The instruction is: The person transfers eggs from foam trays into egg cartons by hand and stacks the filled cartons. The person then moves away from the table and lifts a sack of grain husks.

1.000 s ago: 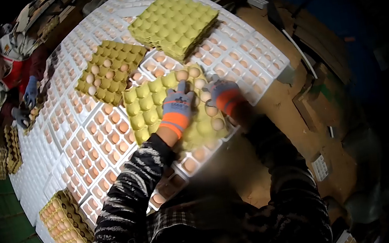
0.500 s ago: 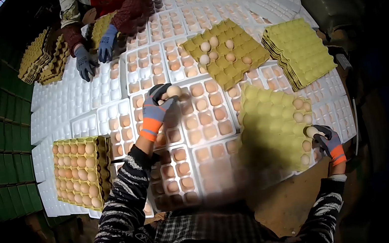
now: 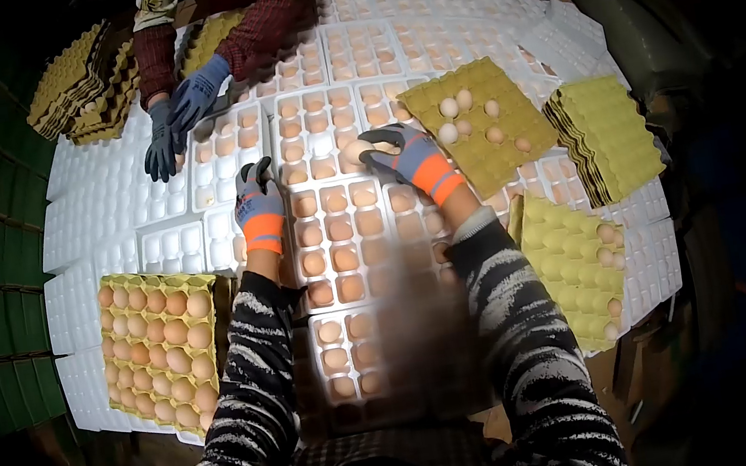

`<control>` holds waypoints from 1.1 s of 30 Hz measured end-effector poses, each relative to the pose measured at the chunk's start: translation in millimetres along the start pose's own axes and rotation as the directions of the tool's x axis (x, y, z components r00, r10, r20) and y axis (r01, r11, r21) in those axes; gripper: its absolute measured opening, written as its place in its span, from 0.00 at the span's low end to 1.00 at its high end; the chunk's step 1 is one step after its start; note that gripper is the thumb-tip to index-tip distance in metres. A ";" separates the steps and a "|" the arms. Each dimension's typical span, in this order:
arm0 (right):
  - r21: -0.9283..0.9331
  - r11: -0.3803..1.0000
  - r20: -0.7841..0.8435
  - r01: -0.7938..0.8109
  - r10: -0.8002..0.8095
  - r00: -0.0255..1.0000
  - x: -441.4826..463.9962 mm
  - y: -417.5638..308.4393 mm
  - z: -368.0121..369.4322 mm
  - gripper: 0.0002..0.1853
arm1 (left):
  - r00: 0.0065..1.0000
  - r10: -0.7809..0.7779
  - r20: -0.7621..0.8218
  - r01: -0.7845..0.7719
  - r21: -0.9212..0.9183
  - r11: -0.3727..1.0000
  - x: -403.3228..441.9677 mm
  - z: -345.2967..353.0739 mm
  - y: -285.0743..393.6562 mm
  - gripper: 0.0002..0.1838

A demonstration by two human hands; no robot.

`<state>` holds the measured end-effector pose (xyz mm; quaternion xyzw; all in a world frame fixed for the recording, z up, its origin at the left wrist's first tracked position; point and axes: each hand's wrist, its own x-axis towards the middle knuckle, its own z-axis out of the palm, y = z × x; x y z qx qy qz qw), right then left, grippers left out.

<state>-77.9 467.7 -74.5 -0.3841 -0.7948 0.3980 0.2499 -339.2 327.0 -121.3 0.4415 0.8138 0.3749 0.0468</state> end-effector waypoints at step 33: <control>-0.347 0.919 0.068 0.185 -0.172 0.983 38.4 -91.3 167.1 0.25 | 0.943 0.287 0.167 -0.301 0.067 0.951 -164.1 -33.8 -29.9 0.30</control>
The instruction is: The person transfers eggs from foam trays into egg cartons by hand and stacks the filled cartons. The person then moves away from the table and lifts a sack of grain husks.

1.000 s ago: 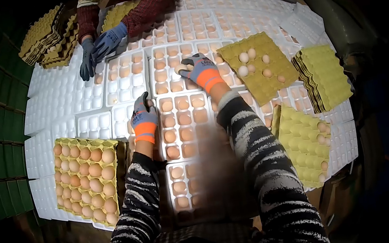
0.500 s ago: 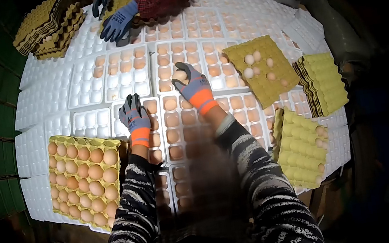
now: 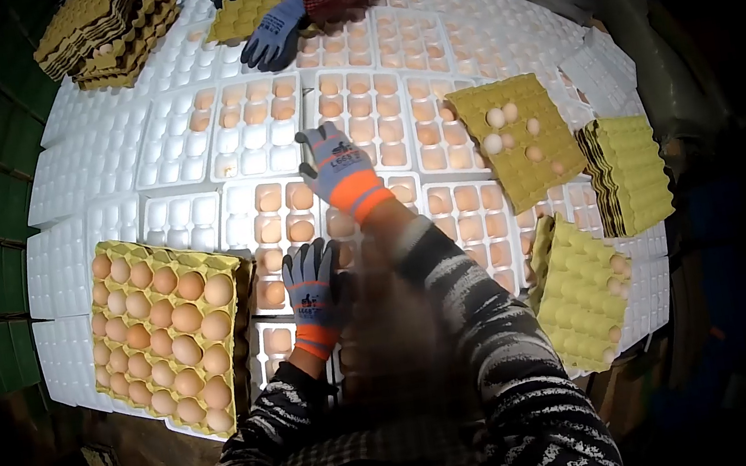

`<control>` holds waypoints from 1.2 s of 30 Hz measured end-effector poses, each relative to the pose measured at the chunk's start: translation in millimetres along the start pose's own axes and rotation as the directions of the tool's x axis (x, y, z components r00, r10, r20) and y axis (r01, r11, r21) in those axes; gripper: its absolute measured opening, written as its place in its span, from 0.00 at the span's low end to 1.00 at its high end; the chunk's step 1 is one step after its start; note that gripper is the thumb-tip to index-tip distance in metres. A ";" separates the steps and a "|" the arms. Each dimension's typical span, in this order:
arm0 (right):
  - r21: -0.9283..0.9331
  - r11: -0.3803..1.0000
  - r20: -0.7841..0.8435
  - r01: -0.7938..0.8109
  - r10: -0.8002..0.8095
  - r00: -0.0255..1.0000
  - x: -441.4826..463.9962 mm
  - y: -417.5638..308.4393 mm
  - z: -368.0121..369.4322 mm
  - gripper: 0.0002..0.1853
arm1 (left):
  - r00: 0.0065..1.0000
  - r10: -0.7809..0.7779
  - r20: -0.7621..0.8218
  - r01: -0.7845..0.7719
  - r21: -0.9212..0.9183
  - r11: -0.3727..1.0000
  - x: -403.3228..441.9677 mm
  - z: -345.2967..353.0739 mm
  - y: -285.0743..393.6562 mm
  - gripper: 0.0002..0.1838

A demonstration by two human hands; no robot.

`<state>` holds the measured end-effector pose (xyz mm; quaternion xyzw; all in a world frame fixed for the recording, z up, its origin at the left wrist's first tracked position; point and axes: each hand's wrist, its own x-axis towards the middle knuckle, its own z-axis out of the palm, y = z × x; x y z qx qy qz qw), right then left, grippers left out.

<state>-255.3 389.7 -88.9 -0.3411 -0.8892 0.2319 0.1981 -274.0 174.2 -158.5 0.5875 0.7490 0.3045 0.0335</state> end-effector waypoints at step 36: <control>0.993 0.118 -0.078 -0.022 0.776 0.626 -562.7 247.5 -375.3 0.19 | 0.551 0.668 0.500 -0.644 -0.256 0.721 49.2 186.1 504.8 0.30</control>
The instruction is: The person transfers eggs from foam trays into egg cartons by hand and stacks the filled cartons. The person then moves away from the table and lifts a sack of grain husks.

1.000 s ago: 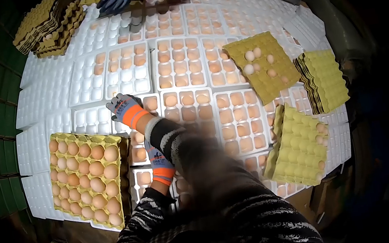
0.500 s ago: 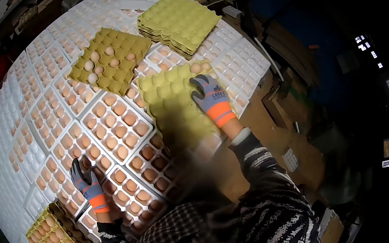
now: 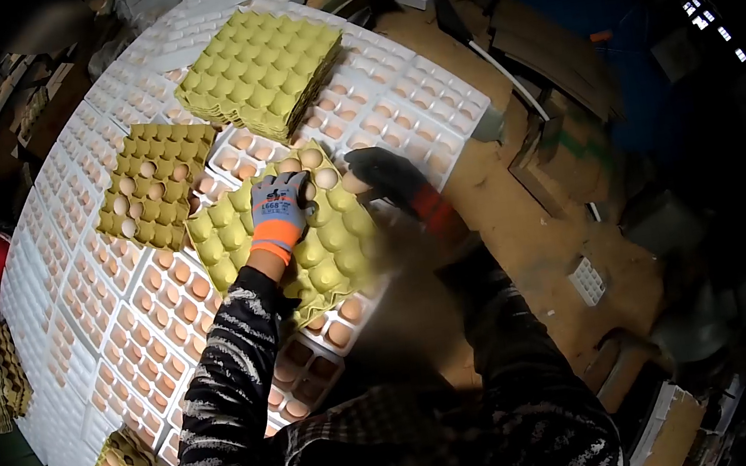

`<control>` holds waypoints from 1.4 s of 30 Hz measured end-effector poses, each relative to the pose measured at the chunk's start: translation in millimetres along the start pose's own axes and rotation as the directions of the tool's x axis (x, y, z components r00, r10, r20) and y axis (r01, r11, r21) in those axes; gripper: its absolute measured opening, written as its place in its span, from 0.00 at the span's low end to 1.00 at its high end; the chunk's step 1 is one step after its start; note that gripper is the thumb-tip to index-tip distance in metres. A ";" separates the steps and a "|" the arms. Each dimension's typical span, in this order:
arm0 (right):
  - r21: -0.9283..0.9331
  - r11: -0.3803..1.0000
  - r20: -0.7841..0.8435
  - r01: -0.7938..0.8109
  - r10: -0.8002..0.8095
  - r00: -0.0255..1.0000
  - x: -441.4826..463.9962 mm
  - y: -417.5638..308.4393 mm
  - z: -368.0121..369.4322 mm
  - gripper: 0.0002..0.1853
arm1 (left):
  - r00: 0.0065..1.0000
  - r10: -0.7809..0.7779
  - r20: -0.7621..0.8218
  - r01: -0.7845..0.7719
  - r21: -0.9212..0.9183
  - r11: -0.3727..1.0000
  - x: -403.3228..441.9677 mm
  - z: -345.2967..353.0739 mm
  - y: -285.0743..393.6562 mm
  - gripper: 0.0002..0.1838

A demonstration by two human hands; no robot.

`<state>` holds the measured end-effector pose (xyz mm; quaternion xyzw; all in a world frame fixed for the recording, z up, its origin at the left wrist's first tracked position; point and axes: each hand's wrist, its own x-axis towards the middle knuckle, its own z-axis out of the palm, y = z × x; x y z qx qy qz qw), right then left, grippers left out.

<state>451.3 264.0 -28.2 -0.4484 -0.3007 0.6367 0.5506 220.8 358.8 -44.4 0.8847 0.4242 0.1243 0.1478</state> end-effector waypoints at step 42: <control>-0.539 0.471 0.808 0.698 0.057 0.586 75.5 228.1 498.5 0.27 | 0.532 -0.779 -0.331 0.694 -0.357 0.626 -445.0 -232.2 -390.7 0.26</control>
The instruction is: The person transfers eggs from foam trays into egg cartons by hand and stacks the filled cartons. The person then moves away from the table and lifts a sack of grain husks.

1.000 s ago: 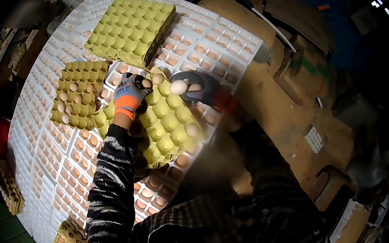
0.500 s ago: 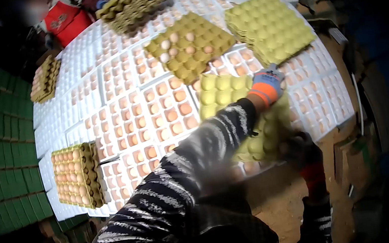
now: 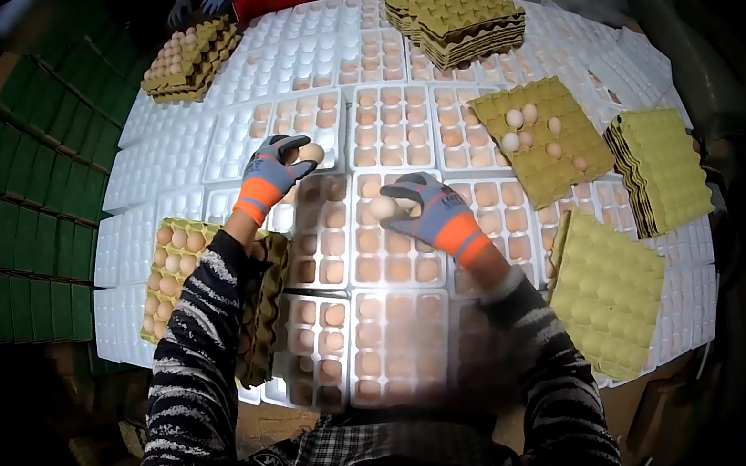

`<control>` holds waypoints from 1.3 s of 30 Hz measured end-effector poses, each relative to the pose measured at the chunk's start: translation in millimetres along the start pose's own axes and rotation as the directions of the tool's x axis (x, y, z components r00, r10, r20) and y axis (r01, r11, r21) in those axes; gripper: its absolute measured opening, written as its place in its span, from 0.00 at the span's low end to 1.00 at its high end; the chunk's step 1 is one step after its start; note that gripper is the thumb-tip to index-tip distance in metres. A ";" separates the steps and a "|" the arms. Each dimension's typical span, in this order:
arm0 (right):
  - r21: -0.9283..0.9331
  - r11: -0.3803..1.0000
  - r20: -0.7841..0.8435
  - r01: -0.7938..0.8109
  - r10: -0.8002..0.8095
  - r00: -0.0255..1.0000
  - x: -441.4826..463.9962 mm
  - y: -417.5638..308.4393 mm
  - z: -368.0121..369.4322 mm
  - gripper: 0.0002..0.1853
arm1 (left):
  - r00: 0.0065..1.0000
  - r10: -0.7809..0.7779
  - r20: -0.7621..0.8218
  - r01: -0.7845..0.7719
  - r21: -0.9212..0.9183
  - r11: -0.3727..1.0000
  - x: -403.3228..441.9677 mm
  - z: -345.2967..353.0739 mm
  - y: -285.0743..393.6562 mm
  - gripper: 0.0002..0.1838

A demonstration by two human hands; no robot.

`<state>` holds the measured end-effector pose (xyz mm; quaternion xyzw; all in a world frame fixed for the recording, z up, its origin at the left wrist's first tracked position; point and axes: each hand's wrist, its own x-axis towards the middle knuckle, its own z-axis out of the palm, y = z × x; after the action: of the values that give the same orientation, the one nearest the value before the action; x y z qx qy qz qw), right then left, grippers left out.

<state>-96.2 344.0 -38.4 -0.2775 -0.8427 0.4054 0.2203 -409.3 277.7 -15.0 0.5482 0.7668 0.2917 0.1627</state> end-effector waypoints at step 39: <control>-0.352 0.796 -0.753 -0.493 0.072 0.654 -181.3 23.0 -39.7 0.39 | 0.999 0.046 -0.013 -0.037 0.401 0.915 140.6 32.2 -206.8 0.27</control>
<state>69.9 261.0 -60.7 -0.5934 -0.7126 0.0498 0.3710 -593.8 370.6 -159.5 0.5827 0.8003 0.1380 0.0323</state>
